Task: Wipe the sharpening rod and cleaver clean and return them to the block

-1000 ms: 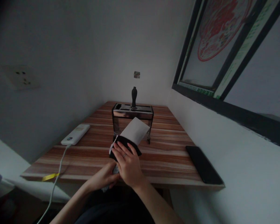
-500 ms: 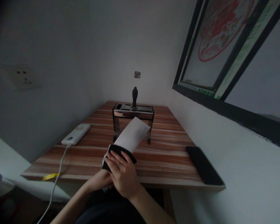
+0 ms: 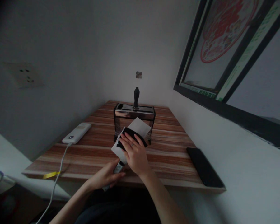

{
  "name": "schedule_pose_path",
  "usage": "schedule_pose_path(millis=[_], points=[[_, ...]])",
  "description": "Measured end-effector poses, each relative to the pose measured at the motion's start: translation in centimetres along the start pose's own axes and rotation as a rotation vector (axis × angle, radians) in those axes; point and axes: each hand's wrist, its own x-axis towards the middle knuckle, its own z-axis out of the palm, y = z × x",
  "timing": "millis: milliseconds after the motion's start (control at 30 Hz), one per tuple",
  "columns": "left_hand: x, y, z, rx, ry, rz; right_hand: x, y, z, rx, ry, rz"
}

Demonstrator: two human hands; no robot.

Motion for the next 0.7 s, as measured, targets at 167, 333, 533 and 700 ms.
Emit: schedule_pose_path(millis=[167, 333, 533, 700], points=[[-0.1, 0.2, 0.0, 0.011, -0.016, -0.001, 1.1, 2.5, -1.0, -0.056, 0.057, 0.041], [-0.1, 0.2, 0.0, 0.025, -0.022, -0.003, 2.1, 4.7, -1.8, -0.126, 0.131, 0.104], [-0.1, 0.1, 0.0, 0.062, -0.009, -0.025, 2.7, 5.1, -1.7, -0.188, 0.188, 0.154], [-0.1, 0.1, 0.0, 0.044, -0.011, -0.046, 2.0, 4.1, -1.4, -0.189, 0.166, 0.130]])
